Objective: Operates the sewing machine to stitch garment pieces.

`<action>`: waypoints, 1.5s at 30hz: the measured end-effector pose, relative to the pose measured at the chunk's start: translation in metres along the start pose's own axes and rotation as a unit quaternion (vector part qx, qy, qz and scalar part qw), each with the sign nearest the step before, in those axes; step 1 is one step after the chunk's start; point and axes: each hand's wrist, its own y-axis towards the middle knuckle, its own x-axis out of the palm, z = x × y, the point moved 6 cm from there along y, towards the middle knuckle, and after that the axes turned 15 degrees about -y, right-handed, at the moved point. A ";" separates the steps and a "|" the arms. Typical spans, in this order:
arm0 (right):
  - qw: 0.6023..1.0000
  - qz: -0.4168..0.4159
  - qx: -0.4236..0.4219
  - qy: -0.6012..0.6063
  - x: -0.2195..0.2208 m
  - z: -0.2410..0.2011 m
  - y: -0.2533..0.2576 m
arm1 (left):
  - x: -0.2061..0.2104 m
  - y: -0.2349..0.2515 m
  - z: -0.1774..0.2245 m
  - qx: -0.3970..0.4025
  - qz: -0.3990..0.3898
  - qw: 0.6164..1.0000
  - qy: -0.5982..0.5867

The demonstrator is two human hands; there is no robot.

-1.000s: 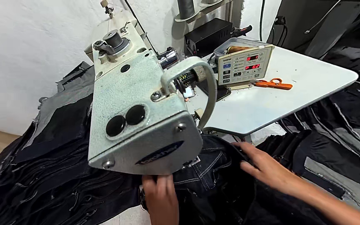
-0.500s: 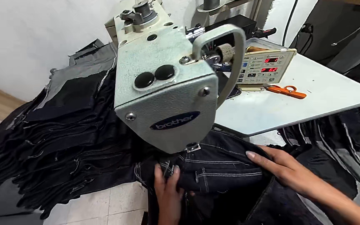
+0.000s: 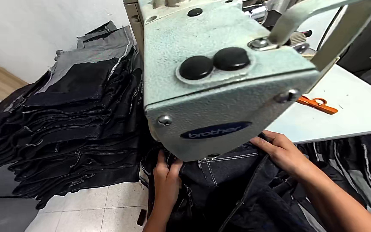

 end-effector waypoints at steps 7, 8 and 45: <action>1.000 0.002 -0.007 -0.005 -0.001 -0.006 0.004 | 0.001 0.001 0.000 0.000 -0.012 0.999 -0.030; 1.000 0.002 -0.006 -0.005 -0.001 -0.006 0.003 | 0.001 0.001 0.000 0.002 -0.016 0.999 -0.033; 0.964 -0.112 -0.027 0.238 -0.018 0.044 -0.011 | 0.037 -0.019 0.032 0.070 -0.213 0.847 0.483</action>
